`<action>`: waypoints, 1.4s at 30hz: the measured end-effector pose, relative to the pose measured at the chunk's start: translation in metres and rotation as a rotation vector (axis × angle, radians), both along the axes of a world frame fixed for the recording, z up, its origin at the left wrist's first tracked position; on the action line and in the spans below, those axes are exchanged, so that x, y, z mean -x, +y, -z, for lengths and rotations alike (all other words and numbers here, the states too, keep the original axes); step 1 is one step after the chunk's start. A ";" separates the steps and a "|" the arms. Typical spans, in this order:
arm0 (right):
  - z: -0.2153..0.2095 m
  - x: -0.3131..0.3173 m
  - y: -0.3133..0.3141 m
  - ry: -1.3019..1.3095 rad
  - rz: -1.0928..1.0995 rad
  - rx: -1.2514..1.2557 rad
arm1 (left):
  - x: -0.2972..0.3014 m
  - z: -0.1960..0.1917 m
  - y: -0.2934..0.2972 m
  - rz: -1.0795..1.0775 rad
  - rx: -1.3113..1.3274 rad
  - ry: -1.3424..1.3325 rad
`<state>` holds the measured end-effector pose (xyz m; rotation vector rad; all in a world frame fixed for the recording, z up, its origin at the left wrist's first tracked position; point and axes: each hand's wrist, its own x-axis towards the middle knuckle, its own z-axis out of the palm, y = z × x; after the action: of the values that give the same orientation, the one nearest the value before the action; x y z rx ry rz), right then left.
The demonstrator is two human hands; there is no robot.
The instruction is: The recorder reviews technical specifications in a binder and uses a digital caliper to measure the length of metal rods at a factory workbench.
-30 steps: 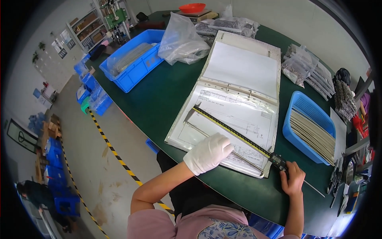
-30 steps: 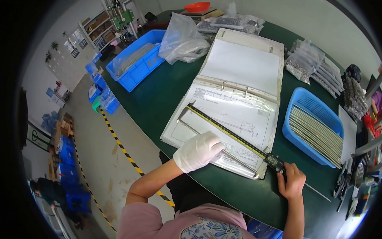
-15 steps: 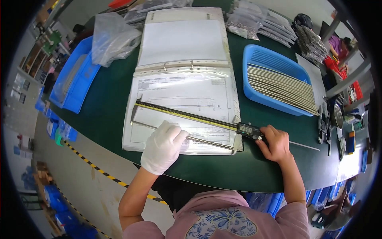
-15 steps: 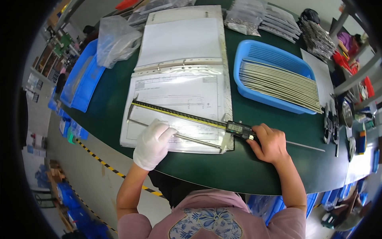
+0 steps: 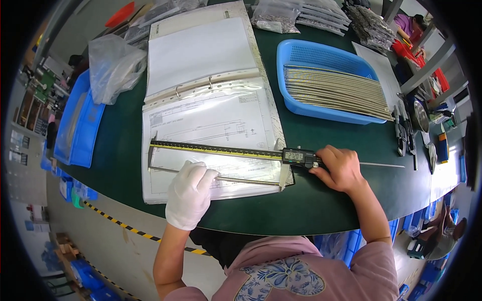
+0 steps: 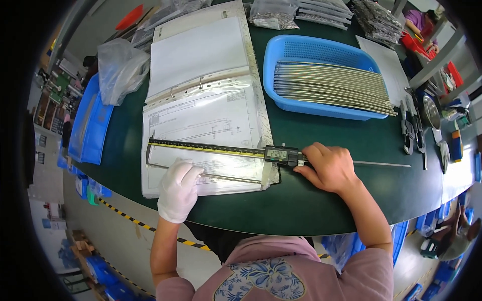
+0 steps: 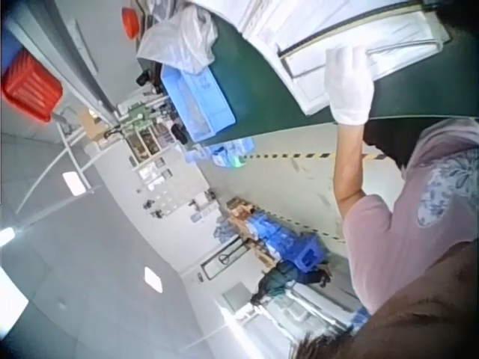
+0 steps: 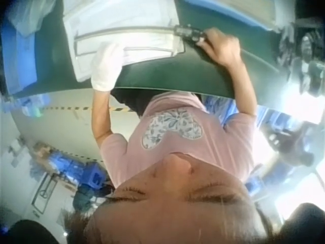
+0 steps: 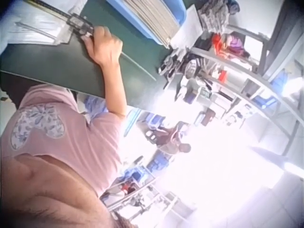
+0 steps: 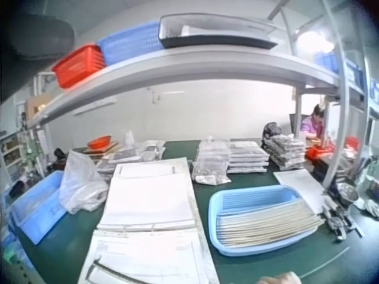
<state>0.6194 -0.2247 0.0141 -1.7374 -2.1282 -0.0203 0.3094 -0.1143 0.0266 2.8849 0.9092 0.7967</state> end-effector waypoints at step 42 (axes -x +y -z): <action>0.003 0.002 0.003 0.141 -0.004 0.028 | 0.004 -0.009 0.002 0.003 0.055 0.118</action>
<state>0.6170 -0.2213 0.0115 -1.6976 -2.0391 0.1303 0.3054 -0.1126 0.0356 2.9102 0.9212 0.5970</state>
